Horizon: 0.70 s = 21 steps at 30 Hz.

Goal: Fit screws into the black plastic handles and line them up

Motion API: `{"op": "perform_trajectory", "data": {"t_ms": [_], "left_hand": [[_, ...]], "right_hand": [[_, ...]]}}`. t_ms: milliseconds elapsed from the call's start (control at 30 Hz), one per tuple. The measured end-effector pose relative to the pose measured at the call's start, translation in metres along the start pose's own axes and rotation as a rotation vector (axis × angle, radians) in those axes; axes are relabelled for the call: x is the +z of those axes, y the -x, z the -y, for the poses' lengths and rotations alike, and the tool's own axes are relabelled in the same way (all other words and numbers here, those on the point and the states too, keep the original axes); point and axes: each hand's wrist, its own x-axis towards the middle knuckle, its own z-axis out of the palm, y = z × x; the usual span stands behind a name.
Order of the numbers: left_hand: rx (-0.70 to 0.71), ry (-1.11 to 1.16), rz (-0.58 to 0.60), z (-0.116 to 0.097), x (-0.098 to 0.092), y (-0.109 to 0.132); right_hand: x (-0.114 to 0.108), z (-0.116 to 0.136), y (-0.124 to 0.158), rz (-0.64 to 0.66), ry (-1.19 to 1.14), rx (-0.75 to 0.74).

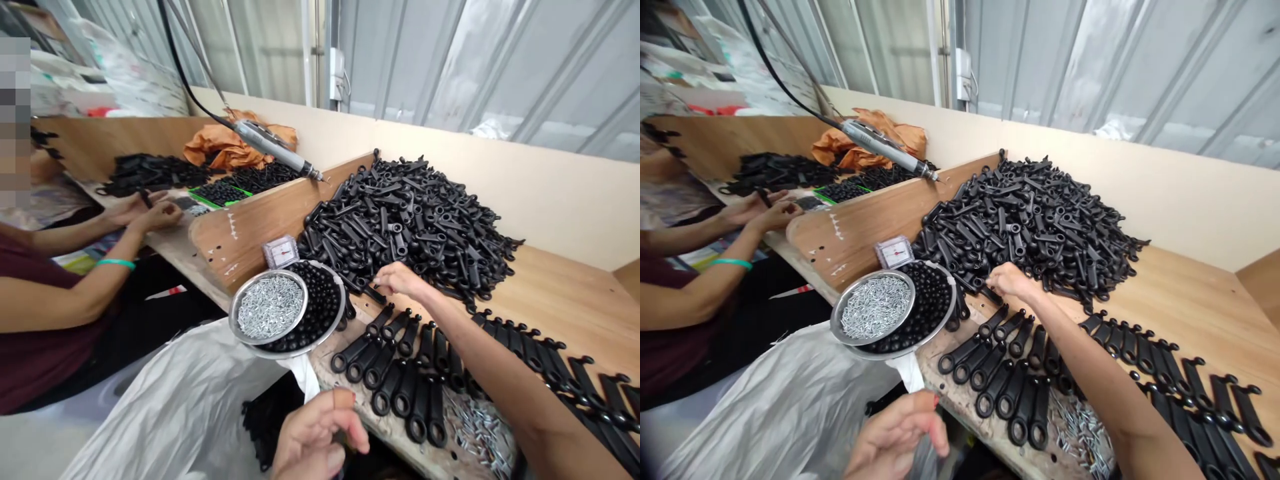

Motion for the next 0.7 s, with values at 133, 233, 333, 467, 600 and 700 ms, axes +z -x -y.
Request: {"op": "perform_trajectory", "data": {"t_ms": [133, 233, 333, 467, 600, 700], "left_hand": [[-0.075, 0.136, -0.01, 0.017, 0.011, -0.023], [0.014, 0.309, 0.0, 0.024, 0.022, -0.035], [0.065, 0.442, -0.049, 0.022, 0.023, -0.037], [0.282, 0.326, -0.35, 0.012, 0.006, -0.017], [0.555, -0.083, -0.389, -0.007, -0.016, 0.009], [0.61, -0.334, -0.26, -0.022, -0.02, 0.019]], "right_hand": [[-0.019, 0.012, 0.037, -0.051, -0.332, -0.131], [0.011, 0.041, 0.085, 0.208, -0.701, -0.26], [0.04, 0.07, 0.125, 0.6, -0.607, -0.451], [0.038, 0.084, 0.118, 0.667, -0.383, -0.555], [0.032, 0.08, 0.063, 0.248, 0.023, -0.491], [0.047, 0.089, 0.029, 0.098, 0.599, -0.519]]}}
